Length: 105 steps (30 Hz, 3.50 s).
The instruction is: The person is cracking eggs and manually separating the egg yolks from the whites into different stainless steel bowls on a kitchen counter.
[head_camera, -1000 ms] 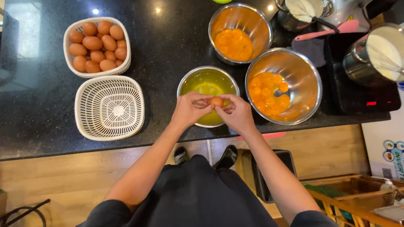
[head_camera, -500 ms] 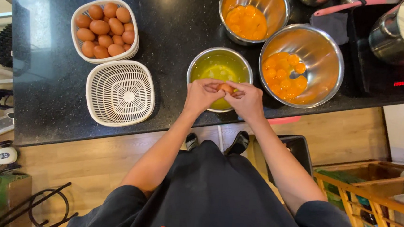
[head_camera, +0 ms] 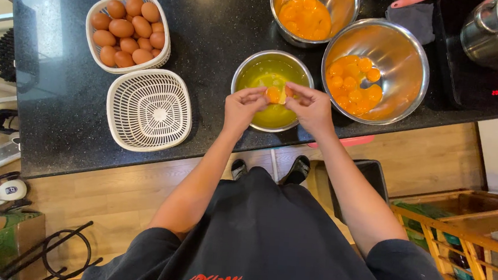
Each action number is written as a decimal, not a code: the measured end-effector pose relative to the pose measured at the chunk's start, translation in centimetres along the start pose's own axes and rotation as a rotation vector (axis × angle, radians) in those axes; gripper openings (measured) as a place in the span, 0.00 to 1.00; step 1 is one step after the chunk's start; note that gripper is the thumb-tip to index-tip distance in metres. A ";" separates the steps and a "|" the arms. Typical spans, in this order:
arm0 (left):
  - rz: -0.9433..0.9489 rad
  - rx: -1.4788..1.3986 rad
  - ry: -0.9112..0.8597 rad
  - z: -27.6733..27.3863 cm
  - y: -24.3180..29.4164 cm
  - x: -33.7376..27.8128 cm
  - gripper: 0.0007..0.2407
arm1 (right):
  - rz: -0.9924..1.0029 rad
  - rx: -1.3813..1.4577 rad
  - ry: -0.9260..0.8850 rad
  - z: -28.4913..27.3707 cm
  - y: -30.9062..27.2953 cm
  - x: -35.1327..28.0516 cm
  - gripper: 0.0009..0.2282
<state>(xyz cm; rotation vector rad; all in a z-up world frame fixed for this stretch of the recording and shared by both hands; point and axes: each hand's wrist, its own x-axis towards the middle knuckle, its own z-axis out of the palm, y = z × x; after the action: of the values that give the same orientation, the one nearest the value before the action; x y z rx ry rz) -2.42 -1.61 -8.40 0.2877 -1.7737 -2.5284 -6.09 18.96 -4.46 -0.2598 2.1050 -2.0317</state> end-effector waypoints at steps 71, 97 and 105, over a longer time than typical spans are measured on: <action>0.207 -0.184 0.028 3.0 0.3 -1.9 0.15 | 0.024 -0.143 -0.070 0.2 -6.2 1.3 0.15; 0.029 0.036 0.015 0.6 6.8 -0.9 0.12 | 0.032 0.134 -0.155 -0.8 -2.5 0.4 0.20; -0.161 -0.020 0.036 0.1 6.8 -0.1 0.10 | 0.044 0.259 -0.150 -0.9 -0.7 0.4 0.17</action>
<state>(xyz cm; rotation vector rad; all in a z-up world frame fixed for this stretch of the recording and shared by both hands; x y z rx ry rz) -2.86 -3.90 -1.99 0.4909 -1.7784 -2.6270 -6.69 19.71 -3.72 -0.3096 1.7235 -2.1564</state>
